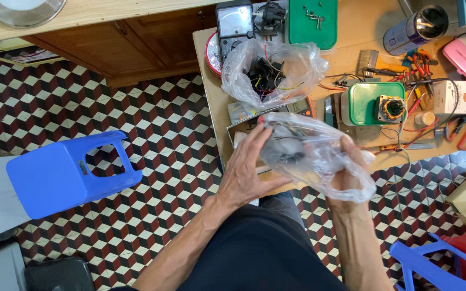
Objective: The person uses wire cutters to trim wires on a small motor component, then retrieves a larger motor from a shelf and places it on the workbench. They proceed to connect wires to the motor terminals and manipulate the internal components.
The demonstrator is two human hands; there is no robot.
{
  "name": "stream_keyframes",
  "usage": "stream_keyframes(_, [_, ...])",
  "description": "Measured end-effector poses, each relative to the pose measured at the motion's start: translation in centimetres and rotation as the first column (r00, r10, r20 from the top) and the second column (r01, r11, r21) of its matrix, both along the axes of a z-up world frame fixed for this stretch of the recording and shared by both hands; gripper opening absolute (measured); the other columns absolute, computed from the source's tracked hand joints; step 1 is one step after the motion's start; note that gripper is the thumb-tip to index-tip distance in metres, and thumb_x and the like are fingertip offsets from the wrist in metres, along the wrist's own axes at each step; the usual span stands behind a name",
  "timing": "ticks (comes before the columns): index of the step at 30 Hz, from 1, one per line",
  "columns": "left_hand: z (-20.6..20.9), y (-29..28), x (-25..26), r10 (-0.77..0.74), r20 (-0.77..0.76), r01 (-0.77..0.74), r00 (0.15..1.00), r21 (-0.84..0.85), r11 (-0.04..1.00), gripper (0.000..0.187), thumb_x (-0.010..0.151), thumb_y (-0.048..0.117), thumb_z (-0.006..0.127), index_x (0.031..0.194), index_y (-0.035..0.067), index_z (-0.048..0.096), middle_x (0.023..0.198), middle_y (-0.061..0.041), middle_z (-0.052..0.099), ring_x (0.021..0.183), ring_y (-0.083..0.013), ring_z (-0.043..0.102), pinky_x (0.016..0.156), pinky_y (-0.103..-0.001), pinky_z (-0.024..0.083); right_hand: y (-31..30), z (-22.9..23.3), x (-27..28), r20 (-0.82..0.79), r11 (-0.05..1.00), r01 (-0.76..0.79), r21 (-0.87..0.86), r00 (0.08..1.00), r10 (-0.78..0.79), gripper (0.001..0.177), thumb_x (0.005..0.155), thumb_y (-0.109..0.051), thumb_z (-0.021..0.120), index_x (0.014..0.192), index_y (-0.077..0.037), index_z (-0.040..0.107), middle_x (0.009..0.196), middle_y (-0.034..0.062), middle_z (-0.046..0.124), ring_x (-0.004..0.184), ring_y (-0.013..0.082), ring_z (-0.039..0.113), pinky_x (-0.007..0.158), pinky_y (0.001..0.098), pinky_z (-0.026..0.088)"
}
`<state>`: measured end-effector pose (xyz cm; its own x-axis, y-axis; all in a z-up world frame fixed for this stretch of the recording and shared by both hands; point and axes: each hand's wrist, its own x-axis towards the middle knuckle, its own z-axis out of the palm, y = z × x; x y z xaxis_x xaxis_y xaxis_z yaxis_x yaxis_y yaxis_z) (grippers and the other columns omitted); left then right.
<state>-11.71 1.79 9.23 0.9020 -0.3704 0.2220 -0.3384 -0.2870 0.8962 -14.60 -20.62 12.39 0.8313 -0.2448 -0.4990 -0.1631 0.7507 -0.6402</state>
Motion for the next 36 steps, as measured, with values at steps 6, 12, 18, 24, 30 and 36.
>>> stream_keyframes(6, [-0.1,-1.0,-2.3,-0.03,0.163,0.018,0.986,0.07,0.997,0.039,0.086,0.025,0.084,0.119,0.013,0.067,0.14,-0.011,0.059,0.133,-0.0294,0.059,0.113,-0.04,0.051,2.3,-4.4,1.1,-0.092,0.991,-0.003,0.132,0.996,0.015,0.033,0.1,-0.02,0.055,0.124,0.003,0.06,0.122,0.0185,0.069,0.114,0.0312,0.067,0.105,0.0482,0.053])
stream_keyframes(12, [-1.9,-4.4,-3.7,-0.104,0.158,0.106,0.982,-0.007,0.994,0.018,0.09,0.017,0.076,0.107,0.011,0.073,0.108,-0.004,0.073,0.107,-0.0229,0.07,0.094,-0.037,0.057,-1.5,-13.9,0.6,-0.044,0.99,-0.036,0.138,0.998,0.043,0.035,0.108,-0.021,0.055,0.125,0.009,0.06,0.119,0.0226,0.068,0.104,0.0344,0.07,0.096,0.0475,0.058])
stream_keyframes(18, [-2.7,-5.2,-3.7,-0.122,-0.124,0.121,0.985,-0.016,0.993,0.015,0.099,0.023,0.069,0.105,0.009,0.071,0.098,-0.006,0.073,0.09,-0.0229,0.071,0.08,-0.037,0.057,-3.9,-17.6,-0.8,-0.169,1.0,0.031,0.0,0.985,-0.031,0.033,0.105,-0.022,0.054,0.127,0.002,0.059,0.117,0.0172,0.069,0.103,0.0324,0.071,0.093,0.0463,0.06])
stream_keyframes(24, [-5.7,-4.1,-2.3,0.143,-0.258,-0.141,0.956,0.026,0.99,0.031,0.093,0.03,0.073,0.111,0.006,0.066,0.101,-0.012,0.07,0.087,-0.0266,0.07,0.076,-0.04,0.056,-3.1,-15.9,-0.2,-0.169,0.995,0.063,0.082,0.984,-0.048,0.035,0.103,-0.019,0.054,0.127,0.005,0.058,0.12,0.0189,0.07,0.105,0.0321,0.072,0.097,0.0457,0.06])
stream_keyframes(30, [-9.0,-5.0,1.6,0.312,-0.322,-0.307,0.894,0.069,0.949,0.042,0.093,0.027,0.071,0.124,0.004,0.057,0.111,-0.016,0.064,0.085,-0.0276,0.068,0.076,-0.041,0.055,-2.9,-14.9,0.1,-0.203,0.997,0.024,0.072,0.979,-0.009,0.034,0.103,-0.021,0.054,0.125,0.004,0.06,0.115,0.0168,0.071,0.101,0.0292,0.071,0.093,0.0429,0.059])
stream_keyframes(36, [-7.4,-6.9,-1.3,0.086,-0.296,-0.068,0.951,0.069,0.995,0.046,0.087,0.031,0.079,0.12,0.006,0.059,0.107,-0.015,0.064,0.09,-0.0306,0.068,0.074,-0.043,0.055,-3.0,-12.9,-0.1,-0.27,0.914,-0.216,-0.344,0.955,0.124,0.032,0.107,-0.026,0.064,0.122,0.001,0.064,0.106,0.0082,0.065,0.089,0.0165,0.062,0.077,0.0317,0.049])
